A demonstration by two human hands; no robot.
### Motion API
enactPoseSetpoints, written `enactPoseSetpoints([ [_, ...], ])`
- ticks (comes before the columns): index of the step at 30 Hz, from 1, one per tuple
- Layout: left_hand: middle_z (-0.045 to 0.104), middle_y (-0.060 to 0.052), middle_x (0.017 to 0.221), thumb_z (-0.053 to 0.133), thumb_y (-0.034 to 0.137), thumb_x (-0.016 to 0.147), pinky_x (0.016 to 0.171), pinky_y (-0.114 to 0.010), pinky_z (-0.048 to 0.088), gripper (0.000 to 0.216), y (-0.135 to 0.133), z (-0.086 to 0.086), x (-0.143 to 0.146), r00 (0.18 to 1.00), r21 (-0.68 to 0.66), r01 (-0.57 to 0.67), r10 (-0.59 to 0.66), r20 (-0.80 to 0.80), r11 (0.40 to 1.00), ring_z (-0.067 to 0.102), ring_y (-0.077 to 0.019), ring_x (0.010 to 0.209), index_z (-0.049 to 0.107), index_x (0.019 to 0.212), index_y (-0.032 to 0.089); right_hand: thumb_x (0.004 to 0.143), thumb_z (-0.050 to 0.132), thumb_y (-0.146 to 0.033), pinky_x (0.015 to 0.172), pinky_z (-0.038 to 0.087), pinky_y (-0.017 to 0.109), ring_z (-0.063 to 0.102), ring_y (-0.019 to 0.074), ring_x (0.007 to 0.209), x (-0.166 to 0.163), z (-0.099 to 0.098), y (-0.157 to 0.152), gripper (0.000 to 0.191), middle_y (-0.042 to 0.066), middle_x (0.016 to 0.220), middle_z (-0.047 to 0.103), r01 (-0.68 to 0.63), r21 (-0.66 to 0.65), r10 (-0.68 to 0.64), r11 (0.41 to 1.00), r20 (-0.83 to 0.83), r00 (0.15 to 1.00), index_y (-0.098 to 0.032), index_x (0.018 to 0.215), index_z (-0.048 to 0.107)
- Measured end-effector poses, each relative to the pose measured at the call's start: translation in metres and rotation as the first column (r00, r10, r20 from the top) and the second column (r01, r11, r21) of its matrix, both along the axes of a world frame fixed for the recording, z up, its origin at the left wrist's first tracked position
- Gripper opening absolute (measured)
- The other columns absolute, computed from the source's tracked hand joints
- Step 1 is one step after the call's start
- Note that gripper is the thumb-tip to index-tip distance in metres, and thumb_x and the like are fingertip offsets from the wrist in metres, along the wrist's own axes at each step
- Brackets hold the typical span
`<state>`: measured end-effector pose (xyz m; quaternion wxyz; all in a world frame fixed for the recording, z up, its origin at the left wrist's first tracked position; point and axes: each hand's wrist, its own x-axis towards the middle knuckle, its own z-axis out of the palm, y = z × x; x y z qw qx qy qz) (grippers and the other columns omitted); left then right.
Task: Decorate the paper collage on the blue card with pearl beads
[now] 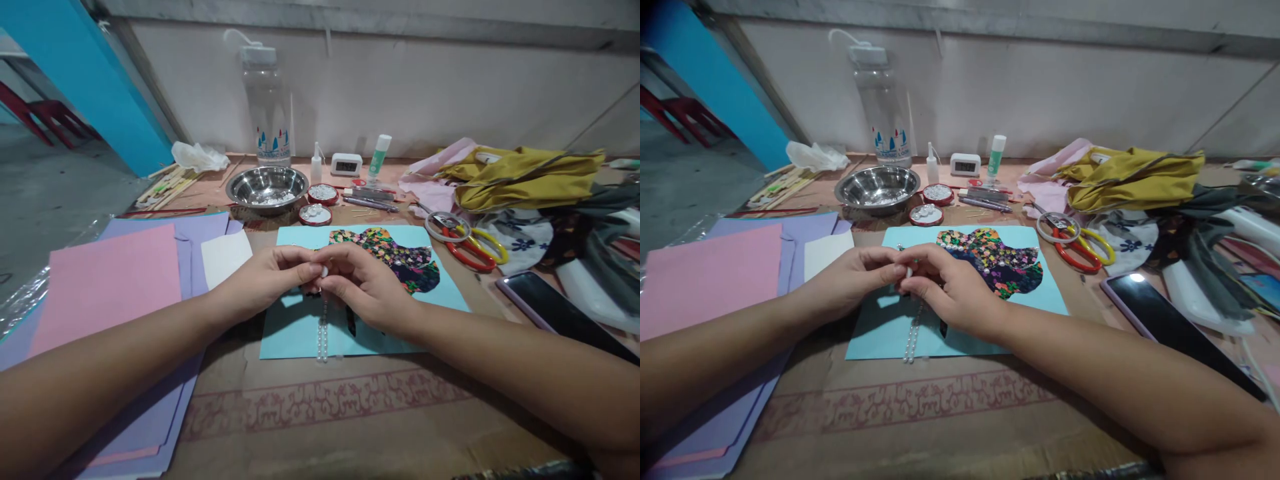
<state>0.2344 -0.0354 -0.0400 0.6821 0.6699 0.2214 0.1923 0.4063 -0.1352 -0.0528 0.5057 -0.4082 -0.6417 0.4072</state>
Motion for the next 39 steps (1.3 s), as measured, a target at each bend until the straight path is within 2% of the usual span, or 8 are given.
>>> enactPoseSetpoints([
  [4, 0.071, -0.001, 0.079, 0.073, 0.038, 0.084, 0.073, -0.025, 0.049, 0.020, -0.004, 0.000, 0.000, 0.999, -0.004, -0.048, 0.048, 0.017, 0.999, 0.063, -0.0118, 0.073, 0.075, 0.090, 0.019, 0.098, 0.047, -0.016, 0.061, 0.050, 0.023, 0.060, 0.0110, 0.075, 0.000, 0.003, 0.001, 0.017, 0.001, 0.085, 0.061, 0.034, -0.024, -0.035, 0.999, -0.043, 0.998, -0.022, 0.113, 0.050],
  [10, 0.074, -0.002, 0.083, 0.074, 0.036, 0.083, 0.077, -0.027, 0.051, 0.020, -0.008, 0.002, 0.002, 0.997, 0.006, -0.061, 0.061, -0.048, 0.998, 0.067, -0.0145, 0.078, 0.073, 0.092, 0.018, 0.098, 0.048, -0.018, 0.054, 0.048, 0.021, 0.057, 0.0096, 0.065, 0.000, 0.002, 0.005, 0.011, -0.002, 0.079, 0.059, 0.059, -0.087, -0.068, 0.994, -0.099, 0.993, -0.022, 0.108, 0.049],
  [18, 0.072, -0.002, 0.082, 0.070, 0.042, 0.085, 0.077, -0.030, 0.052, 0.025, -0.009, 0.003, 0.001, 0.996, 0.097, -0.058, 0.064, -0.062, 0.994, 0.067, -0.0160, 0.079, 0.067, 0.084, 0.017, 0.099, 0.050, -0.024, 0.060, 0.049, 0.022, 0.061, 0.0108, 0.076, 0.000, 0.000, 0.001, 0.010, 0.002, 0.089, 0.063, 0.027, -0.012, -0.028, 1.000, -0.047, 0.999, -0.021, 0.108, 0.051],
  [24, 0.072, -0.003, 0.082, 0.071, 0.040, 0.084, 0.078, -0.031, 0.052, 0.024, -0.009, 0.003, 0.003, 0.998, 0.057, -0.028, 0.031, -0.053, 0.998, 0.067, -0.0162, 0.078, 0.068, 0.086, 0.017, 0.097, 0.054, -0.034, 0.051, 0.046, 0.019, 0.057, 0.0080, 0.057, 0.002, 0.004, 0.007, 0.015, -0.004, 0.073, 0.060, -0.037, -0.194, 0.000, 0.980, -0.186, 0.983, -0.021, 0.102, 0.049],
  [27, 0.072, -0.003, 0.082, 0.070, 0.040, 0.085, 0.080, -0.032, 0.052, 0.024, -0.009, 0.003, 0.003, 0.998, 0.049, -0.028, 0.030, -0.055, 0.998, 0.067, -0.0169, 0.080, 0.068, 0.089, 0.017, 0.096, 0.055, -0.038, 0.046, 0.043, 0.018, 0.056, 0.0075, 0.050, 0.004, 0.005, 0.009, 0.019, -0.005, 0.068, 0.061, -0.067, -0.236, 0.016, 0.970, -0.212, 0.977, -0.021, 0.102, 0.047],
  [32, 0.071, -0.003, 0.079, 0.067, 0.040, 0.085, 0.079, -0.033, 0.051, 0.024, -0.010, 0.006, 0.004, 0.997, 0.043, -0.026, 0.029, -0.075, 0.999, 0.067, -0.0177, 0.079, 0.065, 0.086, 0.016, 0.092, 0.061, -0.030, 0.046, 0.045, 0.017, 0.057, 0.0066, 0.054, 0.001, 0.006, 0.009, 0.015, -0.004, 0.071, 0.062, -0.041, -0.230, -0.008, 0.972, -0.206, 0.978, -0.021, 0.096, 0.050],
  [39, 0.064, -0.001, 0.067, 0.066, 0.032, 0.076, 0.070, -0.032, 0.047, 0.018, -0.010, 0.006, 0.006, 0.990, 0.086, -0.060, 0.070, -0.118, 0.994, 0.062, -0.0172, 0.070, 0.056, 0.070, 0.018, 0.091, 0.059, -0.021, 0.049, 0.047, 0.018, 0.055, 0.0061, 0.055, -0.004, 0.005, 0.007, 0.007, -0.004, 0.072, 0.062, -0.033, -0.218, -0.003, 0.975, -0.161, 0.987, -0.019, 0.092, 0.052],
])
